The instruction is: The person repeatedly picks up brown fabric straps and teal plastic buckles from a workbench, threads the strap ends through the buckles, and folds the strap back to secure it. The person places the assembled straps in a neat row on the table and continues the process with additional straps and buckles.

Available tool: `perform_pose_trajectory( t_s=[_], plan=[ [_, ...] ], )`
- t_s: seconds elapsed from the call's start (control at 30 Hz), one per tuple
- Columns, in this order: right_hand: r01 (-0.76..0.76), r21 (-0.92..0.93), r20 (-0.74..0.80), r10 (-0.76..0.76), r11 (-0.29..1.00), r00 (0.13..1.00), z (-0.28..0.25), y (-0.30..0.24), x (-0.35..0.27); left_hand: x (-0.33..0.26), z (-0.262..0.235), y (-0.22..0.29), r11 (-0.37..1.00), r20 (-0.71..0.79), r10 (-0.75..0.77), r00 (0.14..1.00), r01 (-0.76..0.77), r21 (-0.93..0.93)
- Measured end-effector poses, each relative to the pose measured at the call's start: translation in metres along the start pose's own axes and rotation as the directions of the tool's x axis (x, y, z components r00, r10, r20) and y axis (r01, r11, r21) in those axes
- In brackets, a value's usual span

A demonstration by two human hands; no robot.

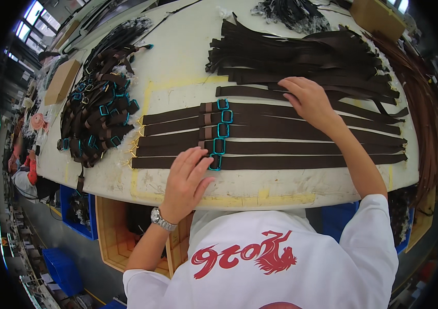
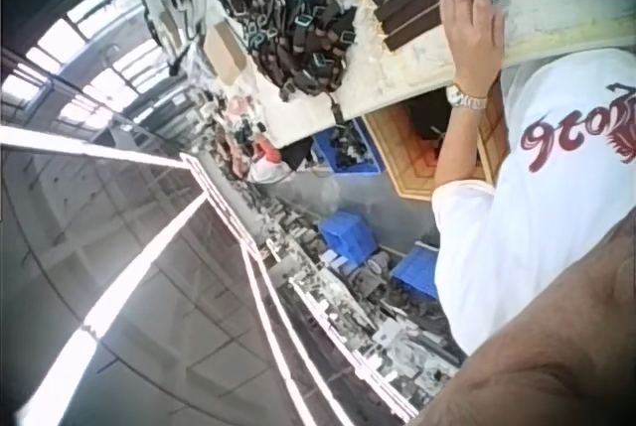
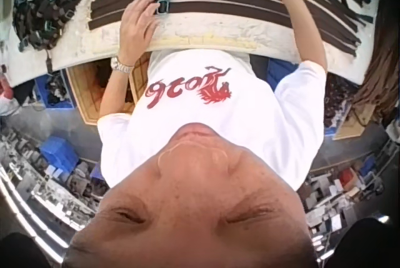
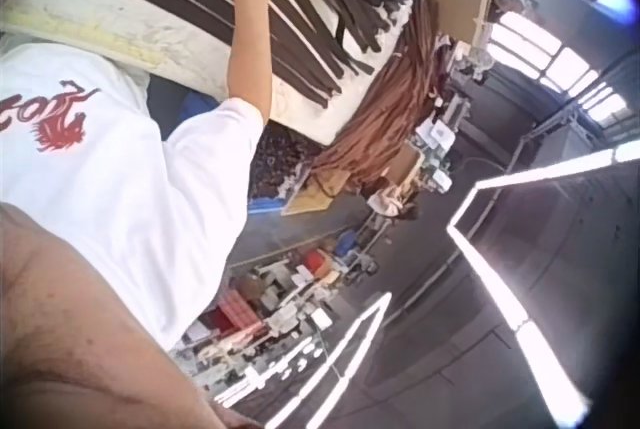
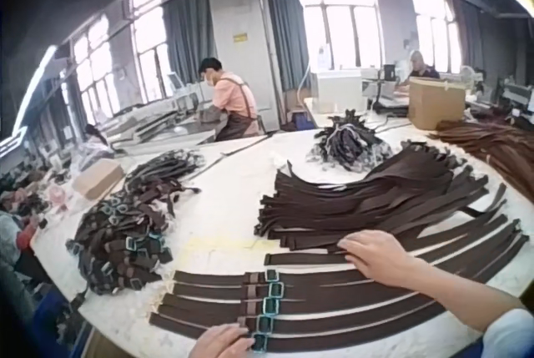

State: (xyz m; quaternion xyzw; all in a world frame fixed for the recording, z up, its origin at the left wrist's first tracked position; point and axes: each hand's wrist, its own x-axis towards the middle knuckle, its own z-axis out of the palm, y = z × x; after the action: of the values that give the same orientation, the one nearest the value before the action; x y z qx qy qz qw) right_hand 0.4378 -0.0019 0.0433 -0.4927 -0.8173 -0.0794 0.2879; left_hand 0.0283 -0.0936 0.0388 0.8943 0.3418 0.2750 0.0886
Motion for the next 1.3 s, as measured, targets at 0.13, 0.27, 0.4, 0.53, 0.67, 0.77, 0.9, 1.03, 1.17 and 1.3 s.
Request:
perform_pose_trajectory(
  t_s=[0.13, 0.27, 0.4, 0.53, 0.67, 0.77, 0.9, 1.03, 1.17, 1.3],
  plan=[
    [0.127, -0.064, 0.253, -0.107, 0.99, 0.962, 0.038, 0.016, 0.03, -0.012, 0.031, 0.021, 0.992, -0.102, -0.083, 0.991, 0.073, -0.103],
    [0.235, -0.144, 0.201, -0.204, 0.961, 0.958, 0.054, 0.005, 0.023, -0.012, 0.044, 0.022, 0.983, -0.164, -0.138, 0.977, 0.114, -0.147],
    [0.215, -0.137, 0.137, -0.196, 0.967, 0.971, 0.065, 0.012, 0.033, -0.011, 0.042, 0.015, 0.975, -0.222, -0.113, 0.968, 0.064, -0.214],
    [-0.166, 0.391, 0.002, 0.179, 0.905, 0.984, 0.043, -0.006, 0.064, -0.022, 0.038, 0.018, 0.966, -0.283, -0.151, 0.947, 0.08, -0.247],
    [-0.572, 0.629, 0.549, 0.22, 0.526, 0.806, -0.068, -0.096, 0.066, -0.016, 0.018, 0.044, 0.562, 0.058, -0.403, 0.913, 0.297, -0.772],
    [-0.622, 0.509, 0.8, -0.061, 0.594, 0.597, -0.099, -0.163, 0.048, -0.007, -0.003, 0.058, -0.099, 0.35, -0.391, 0.851, 0.34, -0.935],
    [-0.81, 0.369, 0.926, -0.113, 0.455, 0.359, -0.091, -0.19, 0.005, 0.0, -0.012, 0.068, -0.132, 0.36, -0.519, 0.775, 0.343, -0.93],
    [-0.919, 0.393, 0.871, -0.319, -0.001, 0.373, -0.062, -0.182, -0.024, -0.01, 0.0, 0.071, -0.095, 0.395, -0.588, 0.705, 0.425, -0.9],
    [-0.918, 0.394, 0.861, -0.328, -0.051, 0.388, -0.039, -0.208, -0.019, -0.01, -0.003, 0.067, -0.024, 0.423, -0.505, 0.753, 0.477, -0.878],
    [-0.941, 0.284, 0.865, -0.373, -0.186, 0.335, -0.039, -0.198, -0.012, -0.022, -0.043, -0.03, 0.331, 0.177, -0.61, 0.772, 0.451, -0.829]
  ],
)
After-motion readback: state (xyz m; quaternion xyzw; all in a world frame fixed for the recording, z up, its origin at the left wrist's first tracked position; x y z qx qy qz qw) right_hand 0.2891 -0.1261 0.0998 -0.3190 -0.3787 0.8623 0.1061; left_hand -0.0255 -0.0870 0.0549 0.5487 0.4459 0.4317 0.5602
